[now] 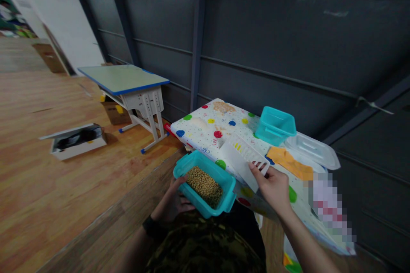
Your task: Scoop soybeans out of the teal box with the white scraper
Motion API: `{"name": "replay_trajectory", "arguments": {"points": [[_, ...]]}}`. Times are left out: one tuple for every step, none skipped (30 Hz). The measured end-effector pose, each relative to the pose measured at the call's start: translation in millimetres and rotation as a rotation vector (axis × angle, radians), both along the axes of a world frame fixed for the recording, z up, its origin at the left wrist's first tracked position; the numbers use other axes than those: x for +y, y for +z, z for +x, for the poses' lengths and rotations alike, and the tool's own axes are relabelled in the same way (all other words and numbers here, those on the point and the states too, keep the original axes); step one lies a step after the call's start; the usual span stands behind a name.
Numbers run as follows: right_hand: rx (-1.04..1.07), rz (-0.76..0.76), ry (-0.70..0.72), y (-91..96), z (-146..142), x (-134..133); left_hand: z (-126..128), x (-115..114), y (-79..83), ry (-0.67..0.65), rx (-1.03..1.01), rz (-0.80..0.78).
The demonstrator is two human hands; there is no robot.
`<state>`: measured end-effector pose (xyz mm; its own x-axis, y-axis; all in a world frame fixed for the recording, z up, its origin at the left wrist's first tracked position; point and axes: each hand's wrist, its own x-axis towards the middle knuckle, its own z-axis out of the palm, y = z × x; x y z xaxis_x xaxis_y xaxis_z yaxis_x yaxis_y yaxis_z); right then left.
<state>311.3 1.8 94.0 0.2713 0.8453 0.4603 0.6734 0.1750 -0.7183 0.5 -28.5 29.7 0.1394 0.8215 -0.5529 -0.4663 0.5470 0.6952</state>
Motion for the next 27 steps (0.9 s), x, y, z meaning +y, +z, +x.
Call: {"name": "replay_trajectory", "arguments": {"points": [[-0.018,0.013,-0.034,1.0,5.3,0.5,0.0,0.3,-0.6,-0.001,-0.004,0.008],[-0.036,0.030,-0.068,2.3,10.9,1.4,-0.1,0.5,-1.4,-0.001,-0.007,0.014],[-0.054,0.049,-0.097,3.9,16.1,2.7,-0.3,0.8,-2.3,0.001,-0.008,0.010],[-0.071,0.065,-0.117,5.4,20.4,4.1,-0.5,0.9,-3.4,0.002,-0.010,0.003],[-0.085,0.076,-0.126,6.8,23.5,5.9,-0.8,1.0,-4.5,0.002,-0.013,-0.002],[-0.098,0.081,-0.126,7.9,25.3,7.9,-1.2,0.9,-5.6,0.000,-0.016,-0.003],[-0.106,0.080,-0.118,8.6,25.7,10.3,-1.6,0.7,-6.8,-0.003,-0.019,-0.003],[-0.112,0.076,-0.106,8.9,25.1,13.2,-2.0,0.6,-8.1,-0.006,-0.024,0.003],[-0.115,0.069,-0.096,8.8,23.5,16.4,-2.3,0.5,-9.7,-0.008,-0.033,0.014],[-0.118,0.060,-0.086,8.5,21.3,20.1,-2.5,0.6,-11.4,-0.008,-0.045,0.023],[-0.122,0.051,-0.075,7.9,18.7,24.1,-2.6,0.9,-13.2,-0.003,-0.052,0.021],[-0.124,0.042,-0.063,7.3,15.7,28.1,-2.5,1.5,-15.0,0.004,-0.059,0.013],[-0.126,0.034,-0.047,6.5,12.7,31.9,-2.4,2.3,-16.4,0.009,-0.065,0.004],[-0.130,0.027,-0.029,5.7,9.8,35.1,-2.3,3.1,-17.4,0.011,-0.067,-0.010],[-0.135,0.023,-0.011,4.9,7.2,37.5,-2.1,3.9,-17.7,0.013,-0.064,-0.023],[-0.139,0.020,0.008,4.0,5.2,38.9,-2.0,4.5,-17.4,0.012,-0.057,-0.032],[-0.143,0.019,0.025,3.1,3.9,39.0,-2.0,4.9,-16.6,0.006,-0.051,-0.036],[-0.145,0.017,0.042,2.2,3.7,37.8,-1.9,5.0,-15.3,-0.003,-0.043,-0.036],[-0.145,0.013,0.062,1.3,4.5,35.4,-2.0,4.9,-13.9,-0.010,-0.031,-0.035],[-0.140,0.006,0.086,0.7,6.4,32.1,-1.9,4.6,-12.5,-0.017,-0.022,-0.033],[-0.131,-0.005,0.114,0.2,9.1,28.1,-1.9,4.2,-11.3,-0.022,-0.016,-0.028],[-0.121,-0.016,0.142,0.1,12.5,23.8,-1.8,3.9,-10.5,-0.024,-0.013,-0.021],[-0.110,-0.024,0.168,0.2,15.9,19.7,-1.7,3.7,-10.1,-0.022,-0.011,-0.015],[-0.099,-0.028,0.191,0.6,19.0,16.0,-1.5,3.8,-10.0,-0.016,-0.008,-0.011],[-0.087,-0.025,0.209,1.0,21.3,13.2,-1.4,4.0,-10.2,-0.010,-0.007,-0.010],[-0.074,-0.015,0.223,1.4,22.5,11.3,-1.2,4.3,-10.4,-0.006,-0.011,-0.015],[-0.061,-0.002,0.236,1.5,22.6,10.3,-1.1,4.7,-10.6,-0.003,-0.017,-0.023]]}}
